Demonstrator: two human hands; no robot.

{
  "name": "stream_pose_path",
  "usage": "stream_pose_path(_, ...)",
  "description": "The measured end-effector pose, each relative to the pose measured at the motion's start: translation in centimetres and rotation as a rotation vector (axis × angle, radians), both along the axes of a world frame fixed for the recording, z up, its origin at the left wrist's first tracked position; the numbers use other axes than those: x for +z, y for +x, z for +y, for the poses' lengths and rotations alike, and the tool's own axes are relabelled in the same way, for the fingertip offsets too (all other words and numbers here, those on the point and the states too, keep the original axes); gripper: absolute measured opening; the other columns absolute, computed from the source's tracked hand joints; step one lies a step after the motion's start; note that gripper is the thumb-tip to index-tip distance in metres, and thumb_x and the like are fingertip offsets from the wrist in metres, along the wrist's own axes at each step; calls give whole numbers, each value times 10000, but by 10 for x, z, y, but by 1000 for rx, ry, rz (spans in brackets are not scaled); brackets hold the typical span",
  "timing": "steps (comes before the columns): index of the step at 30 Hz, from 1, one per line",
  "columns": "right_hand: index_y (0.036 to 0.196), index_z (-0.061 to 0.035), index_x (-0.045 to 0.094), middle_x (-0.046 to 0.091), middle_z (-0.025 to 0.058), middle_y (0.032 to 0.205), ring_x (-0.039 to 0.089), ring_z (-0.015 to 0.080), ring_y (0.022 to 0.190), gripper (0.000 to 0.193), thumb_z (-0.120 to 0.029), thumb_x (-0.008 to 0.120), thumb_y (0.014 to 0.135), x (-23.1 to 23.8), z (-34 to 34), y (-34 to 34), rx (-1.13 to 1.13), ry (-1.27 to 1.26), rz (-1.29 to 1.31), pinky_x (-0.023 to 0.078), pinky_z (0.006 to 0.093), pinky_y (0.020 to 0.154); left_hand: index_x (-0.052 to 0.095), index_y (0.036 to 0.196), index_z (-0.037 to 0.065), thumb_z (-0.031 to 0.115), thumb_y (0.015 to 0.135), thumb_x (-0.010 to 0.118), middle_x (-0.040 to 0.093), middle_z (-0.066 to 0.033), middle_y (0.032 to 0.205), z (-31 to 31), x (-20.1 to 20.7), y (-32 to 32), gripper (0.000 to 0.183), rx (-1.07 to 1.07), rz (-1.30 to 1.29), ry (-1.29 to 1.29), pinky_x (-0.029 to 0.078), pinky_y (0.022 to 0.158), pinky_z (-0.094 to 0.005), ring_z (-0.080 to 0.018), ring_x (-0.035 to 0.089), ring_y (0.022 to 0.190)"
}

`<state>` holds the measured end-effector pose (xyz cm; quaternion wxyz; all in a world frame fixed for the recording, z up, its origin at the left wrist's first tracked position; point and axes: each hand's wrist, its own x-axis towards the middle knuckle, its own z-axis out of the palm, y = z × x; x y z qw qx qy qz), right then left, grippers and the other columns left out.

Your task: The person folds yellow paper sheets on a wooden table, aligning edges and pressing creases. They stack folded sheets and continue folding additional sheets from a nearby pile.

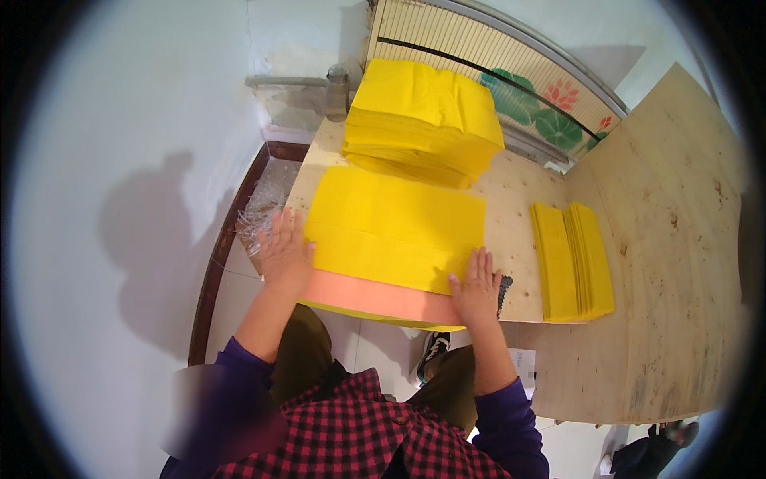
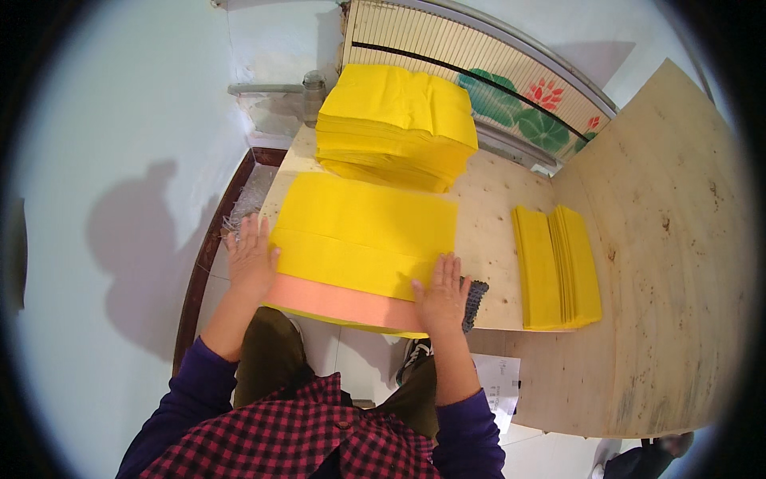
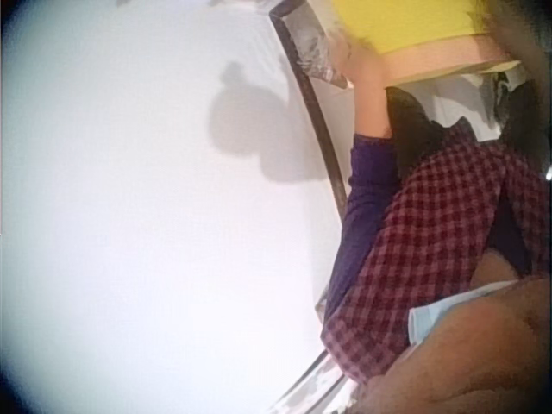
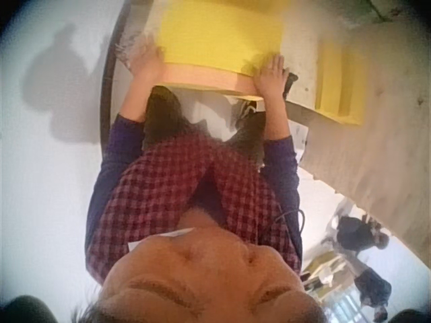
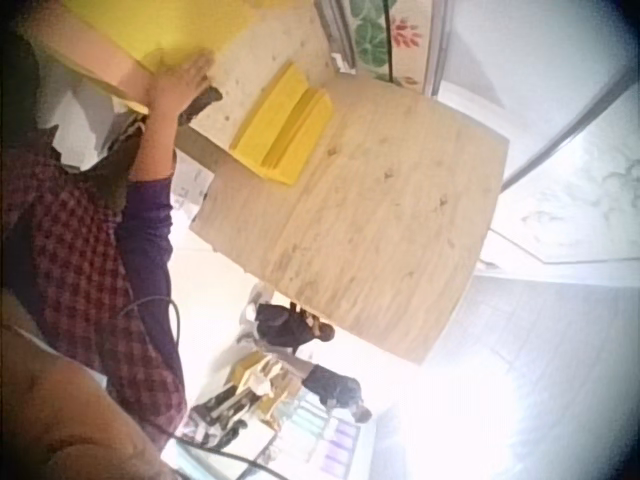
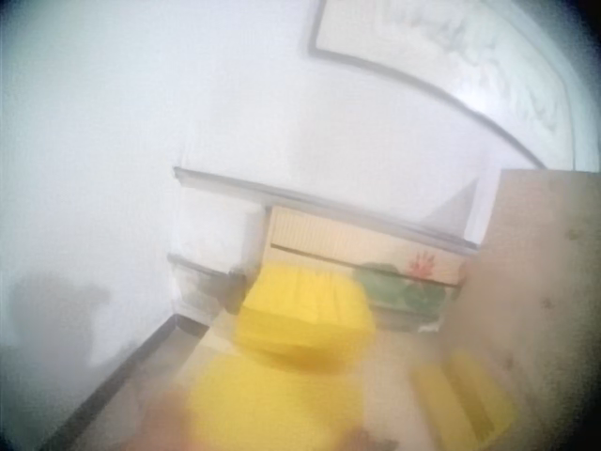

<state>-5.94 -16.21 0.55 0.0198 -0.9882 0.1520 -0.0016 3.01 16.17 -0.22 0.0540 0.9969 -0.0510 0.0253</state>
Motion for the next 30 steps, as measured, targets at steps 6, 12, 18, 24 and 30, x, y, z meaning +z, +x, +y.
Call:
stream_pose_path(6,1518,-37,270,221,145,1600,164,277,1492,668,-406,439,988,-10,76,28,371,198,-129,117,476,1202,330,1502,71,343,988,448,273,-106,1588,-95,4,-24,593,-382,65,-268,94,1197,-521,-255,194,1486)
stream_pose_path(12,1519,-52,278,254,115,1595,195,245,1487,703,-457,447,970,-24,53,11,243,76,-74,126,466,1203,327,1507,99,396,971,474,260,-89,1596,-68,-23,-20,631,-329,-46,-178,99,1199,-505,-250,210,1482)
stream_pose_path(18,1522,-23,249,229,143,1600,176,294,1490,733,-436,470,959,-25,-3,-2,76,123,-72,123,493,1195,293,1522,102,381,988,449,239,-81,1605,-11,-25,0,622,-61,76,-191,100,1197,-512,-251,186,1489)
stream_pose_path(24,1436,-5,373,418,194,1462,381,347,1363,571,-208,568,940,-5,-21,-40,43,304,-396,283,487,1130,409,1426,65,265,976,515,416,-151,1472,35,-27,-7,503,14,-167,-291,270,1133,-507,-294,383,1361)
stream_pose_path(30,1287,55,457,585,199,1252,618,267,1101,366,-154,535,997,10,7,-82,-375,1708,-426,511,354,962,518,1198,16,146,965,543,593,-154,1205,28,-11,-58,268,192,326,-1595,500,935,-440,-281,605,1051)
